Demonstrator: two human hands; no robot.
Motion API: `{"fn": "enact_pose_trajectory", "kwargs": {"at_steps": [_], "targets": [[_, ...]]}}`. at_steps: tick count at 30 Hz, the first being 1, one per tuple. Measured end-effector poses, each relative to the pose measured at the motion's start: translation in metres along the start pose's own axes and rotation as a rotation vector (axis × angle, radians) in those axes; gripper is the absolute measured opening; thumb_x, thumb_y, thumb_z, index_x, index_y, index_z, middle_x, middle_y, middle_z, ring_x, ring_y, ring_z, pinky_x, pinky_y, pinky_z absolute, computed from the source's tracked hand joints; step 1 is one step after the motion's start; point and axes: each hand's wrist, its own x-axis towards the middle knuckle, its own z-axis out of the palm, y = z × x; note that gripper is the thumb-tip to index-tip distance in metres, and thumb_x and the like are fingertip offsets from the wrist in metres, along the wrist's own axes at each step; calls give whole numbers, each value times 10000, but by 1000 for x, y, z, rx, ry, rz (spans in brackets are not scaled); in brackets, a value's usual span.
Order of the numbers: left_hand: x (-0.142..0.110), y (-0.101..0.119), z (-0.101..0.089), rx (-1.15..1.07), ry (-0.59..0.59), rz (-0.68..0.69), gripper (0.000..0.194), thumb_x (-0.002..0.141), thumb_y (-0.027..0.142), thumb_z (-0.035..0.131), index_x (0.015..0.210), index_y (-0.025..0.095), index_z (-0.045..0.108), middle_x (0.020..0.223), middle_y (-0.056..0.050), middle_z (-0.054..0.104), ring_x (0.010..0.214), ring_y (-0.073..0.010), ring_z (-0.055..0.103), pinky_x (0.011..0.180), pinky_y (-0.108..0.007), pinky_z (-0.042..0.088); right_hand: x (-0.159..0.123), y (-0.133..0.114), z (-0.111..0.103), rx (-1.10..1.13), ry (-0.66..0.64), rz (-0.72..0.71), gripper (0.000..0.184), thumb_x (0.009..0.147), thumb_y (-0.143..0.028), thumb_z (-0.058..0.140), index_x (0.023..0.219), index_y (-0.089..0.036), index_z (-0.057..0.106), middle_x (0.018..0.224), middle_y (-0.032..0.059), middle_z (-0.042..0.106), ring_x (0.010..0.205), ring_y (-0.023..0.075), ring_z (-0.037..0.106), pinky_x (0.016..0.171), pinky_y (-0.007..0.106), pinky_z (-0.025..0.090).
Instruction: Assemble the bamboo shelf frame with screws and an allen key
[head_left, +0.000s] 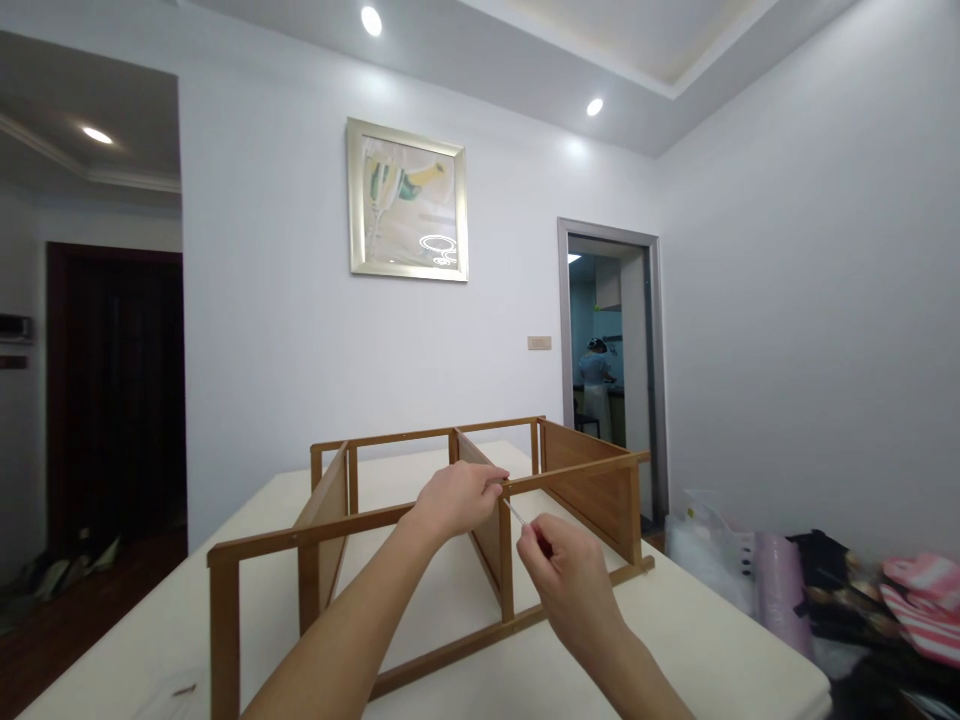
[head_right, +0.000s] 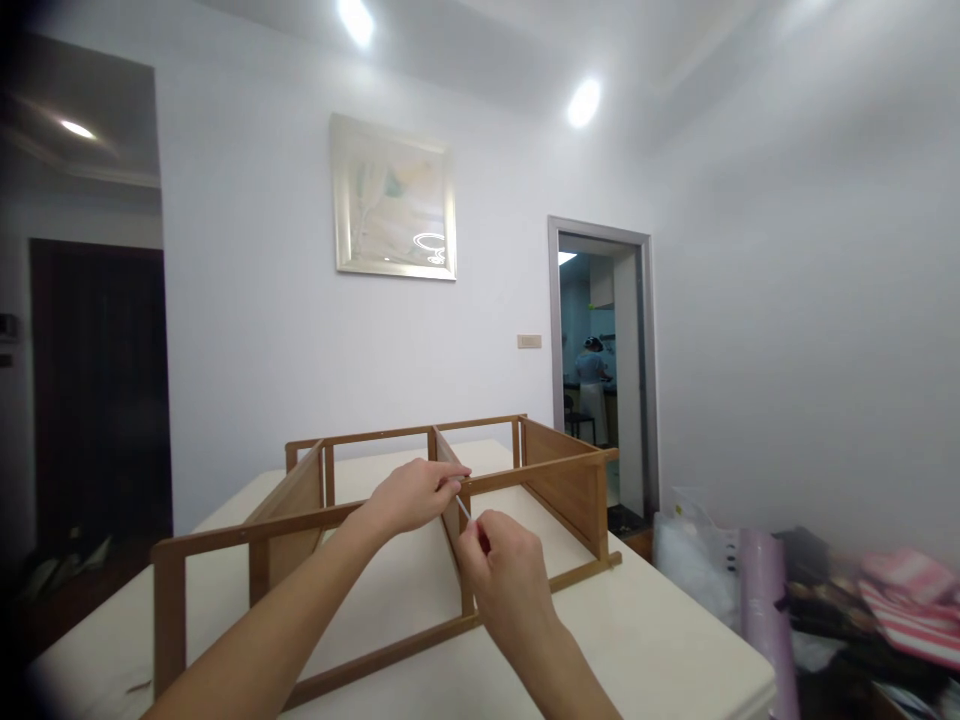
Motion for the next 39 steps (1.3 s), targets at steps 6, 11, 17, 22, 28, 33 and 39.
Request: {"fn": "enact_pose_trajectory", "kwargs": {"at_steps": [6, 11, 17, 22, 28, 33, 39], "targets": [[-29, -2, -7, 138, 227, 26, 360, 929, 409, 469, 1122, 223, 710, 1076, -113, 735, 1050, -286, 628, 924, -414, 453, -12, 9, 20, 143, 42, -13, 334, 988, -317, 436, 705, -198, 567, 621, -8, 551, 549, 123, 495, 544, 243, 365], [-93, -62, -30, 281, 789, -37, 316, 915, 378, 513, 1109, 215, 702, 1146, -99, 724, 1119, -292, 603, 1040, -478, 401, -19, -2, 43, 190, 172, -114, 236, 1007, -224, 417, 839, -198, 580, 736, 24, 605, 660, 149, 574, 618, 267, 467], [-157, -143, -51, 243, 1122, -418, 484, 882, 534, 491, 1206, 214, 655, 1357, -133, 592, 1290, -348, 500, 1099, -532, 354, 2, -29, 82, 143, 324, -424, 186, 964, -97, 448, 1059, -187, 580, 1064, 113, 694, 1097, 232, 635, 946, 436, 534], [-167, -153, -37, -107, 801, -523, 448, 870, 621, 467, 929, 236, 688, 970, -38, 714, 867, -231, 663, 783, -341, 512, 20, -31, 115, 121, 336, -399, 180, 977, -87, 414, 1026, -180, 560, 984, 78, 695, 972, 200, 651, 987, 470, 496], [-157, -131, -19, 4, 830, -378, 408, 782, 636, 593, 715, 234, 598, 681, 18, 594, 596, -155, 533, 623, -286, 437, 28, -16, 122, 172, 386, -225, 236, 997, -152, 396, 801, -208, 513, 722, 6, 547, 717, 167, 525, 822, 384, 485], [-149, -113, -8, -14, 856, -329, 388, 794, 613, 606, 750, 229, 592, 662, 25, 543, 563, -146, 513, 611, -285, 435, 23, -20, 111, 188, 395, -302, 165, 970, -111, 446, 936, -199, 582, 818, 38, 634, 793, 185, 593, 893, 439, 499], [-148, -90, 0, -12, 872, -292, 297, 834, 522, 596, 820, 226, 579, 721, 26, 539, 551, -134, 494, 619, -288, 446, -12, -56, 112, 311, 302, -593, 414, 919, -36, 502, 1317, -150, 509, 900, 92, 666, 848, 205, 624, 737, 365, 552]]}}
